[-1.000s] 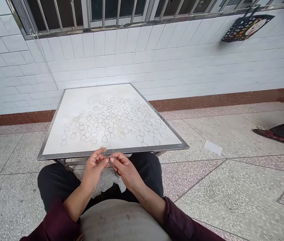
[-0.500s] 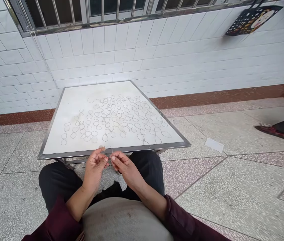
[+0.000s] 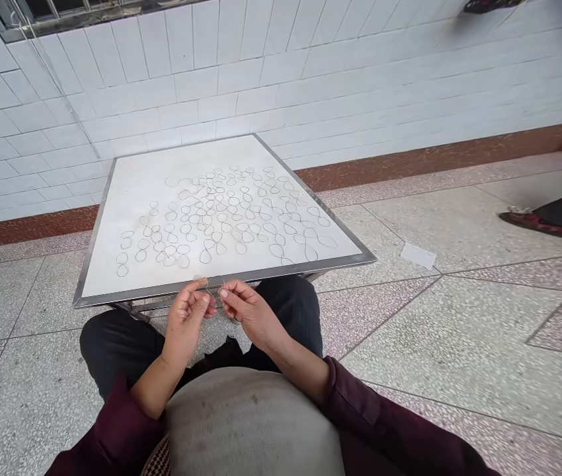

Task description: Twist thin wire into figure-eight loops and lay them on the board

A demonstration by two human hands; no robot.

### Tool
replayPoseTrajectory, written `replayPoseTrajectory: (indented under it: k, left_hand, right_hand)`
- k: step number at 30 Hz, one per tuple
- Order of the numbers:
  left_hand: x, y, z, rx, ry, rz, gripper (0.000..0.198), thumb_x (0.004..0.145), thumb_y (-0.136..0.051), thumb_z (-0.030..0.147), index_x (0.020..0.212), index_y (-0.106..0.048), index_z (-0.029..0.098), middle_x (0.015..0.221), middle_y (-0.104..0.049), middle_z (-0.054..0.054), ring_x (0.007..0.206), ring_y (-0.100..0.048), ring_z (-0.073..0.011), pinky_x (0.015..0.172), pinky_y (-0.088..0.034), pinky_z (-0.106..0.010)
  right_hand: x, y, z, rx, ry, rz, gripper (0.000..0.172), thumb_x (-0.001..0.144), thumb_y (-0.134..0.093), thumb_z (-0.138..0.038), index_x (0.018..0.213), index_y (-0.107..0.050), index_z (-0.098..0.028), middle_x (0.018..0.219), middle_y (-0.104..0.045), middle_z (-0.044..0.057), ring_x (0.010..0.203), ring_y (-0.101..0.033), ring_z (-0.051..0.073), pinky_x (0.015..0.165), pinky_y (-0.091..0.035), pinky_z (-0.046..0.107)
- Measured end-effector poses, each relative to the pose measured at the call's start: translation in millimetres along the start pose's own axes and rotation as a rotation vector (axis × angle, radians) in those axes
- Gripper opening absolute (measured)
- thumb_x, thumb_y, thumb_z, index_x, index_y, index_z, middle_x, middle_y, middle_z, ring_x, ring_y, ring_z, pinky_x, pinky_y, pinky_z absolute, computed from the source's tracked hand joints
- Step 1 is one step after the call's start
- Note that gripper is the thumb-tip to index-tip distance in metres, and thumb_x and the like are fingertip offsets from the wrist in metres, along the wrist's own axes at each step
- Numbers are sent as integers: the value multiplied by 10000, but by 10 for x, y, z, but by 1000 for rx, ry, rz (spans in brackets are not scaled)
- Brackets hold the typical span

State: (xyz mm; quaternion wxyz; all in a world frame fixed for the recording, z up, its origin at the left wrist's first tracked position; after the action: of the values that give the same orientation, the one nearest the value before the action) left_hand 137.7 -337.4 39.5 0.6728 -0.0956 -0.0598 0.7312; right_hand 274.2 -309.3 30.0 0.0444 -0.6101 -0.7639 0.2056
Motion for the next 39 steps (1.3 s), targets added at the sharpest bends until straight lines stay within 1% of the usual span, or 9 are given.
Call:
replayPoseTrajectory:
  k: [5,10,23,26,28,30,32,35,39]
  left_hand:
    - [-1,27,-48,-128,92,20,404,882,-635,463,1192,-623,205,884,-700,-51,751,-661,-178,691,-516,-317]
    - [24,2,-70,-68,43,37,435,753,-792,328,1147,-640,224,754,-656,18,712,-599,-125,708,-478,-262]
    - [117,27,-182,-42,31,103,485,726,-794,288,1171,-624,199,651,-572,48,630,-535,-114,668,-433,-258]
    - [165,66,-183,-17,19,117,483,715,-795,291,1160,-635,191,641,-578,46,624,-543,-118,666,-439,-265]
    - [281,197,-134,15,1,164,483,704,-794,292,1148,-639,183,654,-609,34,641,-569,-125,683,-452,-273]
    - [488,447,-22,46,-11,269,492,691,-789,296,1140,-631,171,680,-643,18,655,-595,-132,691,-470,-280]
    - [779,777,145,86,6,375,490,679,-782,285,1122,-618,154,712,-663,-3,667,-620,-144,659,-481,-279]
    - [1291,1301,462,136,-16,478,453,741,-749,271,1155,-597,168,768,-663,-3,732,-653,-141,684,-496,-266]
    - [1913,1816,725,253,33,543,347,881,-668,295,1187,-595,151,1006,-676,-64,858,-663,-167,771,-547,-331]
  right_hand:
    - [8,7,17,34,-18,-19,288,763,-766,-448,780,-610,-207,639,-496,-49,581,-398,101,557,-304,255]
    - [40,30,97,-4,-28,-37,304,768,-760,-470,788,-610,-206,642,-500,-44,581,-398,105,561,-313,256]
    - [108,26,114,-193,16,-97,341,799,-706,-521,743,-598,-203,605,-439,-50,566,-367,110,560,-315,264]
    - [188,108,155,-275,38,-82,332,817,-667,-543,851,-631,-215,630,-497,-36,560,-422,124,547,-364,271]
    - [256,250,173,-384,83,-44,353,815,-655,-546,971,-641,-231,708,-591,-3,582,-500,151,538,-414,289]
    - [309,466,172,-585,193,-8,301,843,-628,-510,972,-660,-240,790,-669,43,675,-600,199,602,-486,326]
    - [329,735,184,-819,358,-22,233,887,-570,-457,894,-680,-252,872,-712,65,797,-668,230,713,-536,350]
    - [322,1243,293,-1096,577,-50,250,921,-516,-428,964,-704,-268,929,-743,61,854,-715,226,795,-574,331]
    - [357,1866,551,-1349,801,-16,255,892,-521,-372,948,-743,-258,888,-768,50,791,-742,215,744,-603,281]
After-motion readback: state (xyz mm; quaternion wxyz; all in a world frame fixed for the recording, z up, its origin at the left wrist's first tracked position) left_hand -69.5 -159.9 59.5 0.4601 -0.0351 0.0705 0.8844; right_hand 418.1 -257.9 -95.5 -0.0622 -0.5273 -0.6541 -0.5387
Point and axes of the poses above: each hand's wrist, its own x-axis towards the middle knuckle, its own y-axis out of the back of the hand, z = x × y, the point moved 4 cm from there along x, towards the middle knuckle
